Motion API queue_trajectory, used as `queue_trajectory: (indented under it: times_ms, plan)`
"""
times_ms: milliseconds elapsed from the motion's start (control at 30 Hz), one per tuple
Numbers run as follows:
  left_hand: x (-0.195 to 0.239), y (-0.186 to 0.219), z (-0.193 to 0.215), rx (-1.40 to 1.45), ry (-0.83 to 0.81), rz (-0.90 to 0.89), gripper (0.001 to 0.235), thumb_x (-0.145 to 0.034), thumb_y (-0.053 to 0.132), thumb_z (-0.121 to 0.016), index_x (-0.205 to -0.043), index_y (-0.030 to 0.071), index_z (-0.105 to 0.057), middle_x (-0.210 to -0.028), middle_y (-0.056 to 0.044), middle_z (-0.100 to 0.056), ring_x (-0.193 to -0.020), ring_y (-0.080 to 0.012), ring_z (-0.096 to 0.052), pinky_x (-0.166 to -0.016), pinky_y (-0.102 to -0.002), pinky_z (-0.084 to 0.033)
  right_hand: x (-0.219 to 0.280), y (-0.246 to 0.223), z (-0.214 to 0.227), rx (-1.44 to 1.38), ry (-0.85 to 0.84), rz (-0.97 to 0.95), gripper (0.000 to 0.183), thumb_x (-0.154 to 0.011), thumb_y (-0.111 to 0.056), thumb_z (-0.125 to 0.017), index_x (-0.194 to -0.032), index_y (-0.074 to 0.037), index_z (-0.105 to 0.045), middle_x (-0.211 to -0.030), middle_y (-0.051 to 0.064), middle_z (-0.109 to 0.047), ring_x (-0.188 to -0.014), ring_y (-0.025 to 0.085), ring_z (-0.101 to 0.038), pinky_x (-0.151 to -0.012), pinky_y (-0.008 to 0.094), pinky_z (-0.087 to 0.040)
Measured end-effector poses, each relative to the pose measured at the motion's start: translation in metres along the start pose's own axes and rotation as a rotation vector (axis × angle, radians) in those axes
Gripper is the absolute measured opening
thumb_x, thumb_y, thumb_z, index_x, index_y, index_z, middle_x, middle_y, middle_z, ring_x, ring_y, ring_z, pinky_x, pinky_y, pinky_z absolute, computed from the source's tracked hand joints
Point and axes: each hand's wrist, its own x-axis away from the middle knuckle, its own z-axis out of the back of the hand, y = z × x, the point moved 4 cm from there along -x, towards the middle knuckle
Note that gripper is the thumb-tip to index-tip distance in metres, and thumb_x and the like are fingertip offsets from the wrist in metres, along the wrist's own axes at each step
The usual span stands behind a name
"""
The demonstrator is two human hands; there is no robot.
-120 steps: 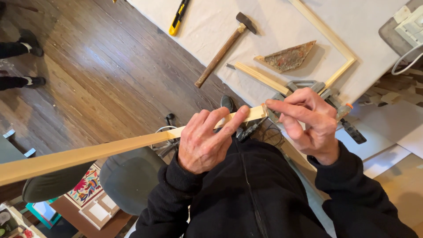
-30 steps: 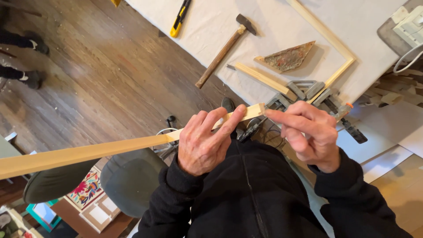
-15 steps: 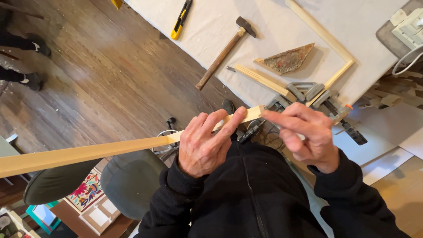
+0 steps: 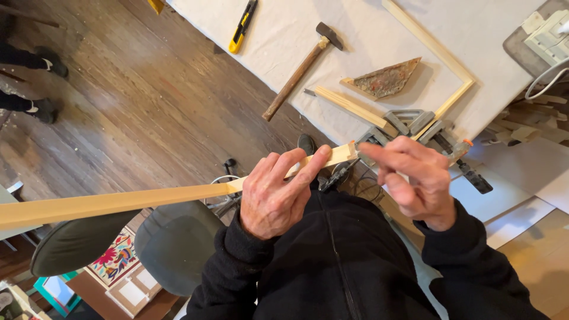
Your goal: The person applies wood glue to the mitered end of a wooden frame moulding piece, fits it into the frame corner, and seats the frame in a corner vise on the bench. They tap the joint with a hammer, position a small brad, and tighten the vise screw with a hand driver to clamp the glued corner.
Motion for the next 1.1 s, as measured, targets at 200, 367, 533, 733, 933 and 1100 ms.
queue_trajectory:
  times_ms: [200,367,533,733,933,1100]
  plan:
    - [0.002,0.003,-0.001,-0.014,-0.013,0.002,0.070,-0.079,-0.001,-0.071,-0.147,0.015,-0.060,-0.115,-0.006,-0.063,-0.088,-0.0246,-0.058,-0.081,-0.037,-0.051,-0.001,-0.004,0.000,0.029,-0.046,0.035,0.040,-0.087,-0.003,-0.058,-0.125,-0.002,-0.073,-0.081,0.006,-0.061,-0.066,0.012,-0.060,-0.062,0.028,-0.050]
    - [0.004,0.006,0.002,-0.001,-0.020,-0.001,0.071,-0.079,-0.001,-0.071,-0.148,0.014,-0.059,-0.115,-0.007,-0.063,-0.088,-0.0245,-0.058,-0.081,-0.037,-0.051,-0.001,-0.007,0.002,-0.049,-0.003,0.046,0.051,-0.079,-0.002,-0.053,-0.127,-0.002,-0.070,-0.087,0.007,-0.064,-0.069,0.012,-0.062,-0.066,0.027,-0.053]
    - [0.004,0.006,0.002,-0.004,-0.022,0.010,0.073,-0.077,0.001,-0.071,-0.148,0.014,-0.058,-0.114,-0.007,-0.062,-0.087,-0.0248,-0.057,-0.081,-0.037,-0.051,-0.001,-0.007,0.003,-0.072,-0.003,0.013,0.057,-0.073,-0.003,-0.051,-0.126,-0.003,-0.071,-0.083,0.006,-0.062,-0.067,0.012,-0.062,-0.064,0.027,-0.052]
    - [0.004,0.008,0.002,0.000,-0.015,-0.003,0.073,-0.077,0.002,-0.072,-0.148,0.015,-0.058,-0.116,-0.007,-0.062,-0.089,-0.0250,-0.059,-0.082,-0.037,-0.051,-0.001,-0.006,0.004,-0.050,-0.016,0.005,0.059,-0.072,-0.004,-0.050,-0.126,-0.002,-0.071,-0.081,0.006,-0.062,-0.065,0.012,-0.061,-0.063,0.026,-0.052]
    - [0.003,0.009,0.003,0.003,-0.010,-0.007,0.072,-0.078,0.001,-0.072,-0.147,0.014,-0.059,-0.115,-0.007,-0.063,-0.087,-0.0254,-0.058,-0.081,-0.037,-0.051,0.000,-0.006,0.008,-0.084,-0.036,0.029,0.056,-0.074,-0.005,-0.050,-0.127,-0.002,-0.071,-0.085,0.007,-0.063,-0.066,0.012,-0.062,-0.064,0.026,-0.053]
    - [0.001,0.009,0.001,0.003,-0.004,-0.015,0.071,-0.077,0.001,-0.071,-0.146,0.014,-0.059,-0.114,-0.007,-0.063,-0.087,-0.0254,-0.058,-0.081,-0.037,-0.051,0.001,-0.006,0.009,-0.048,-0.062,0.015,0.056,-0.075,-0.003,-0.051,-0.128,-0.001,-0.070,-0.084,0.006,-0.062,-0.067,0.012,-0.062,-0.064,0.027,-0.053]
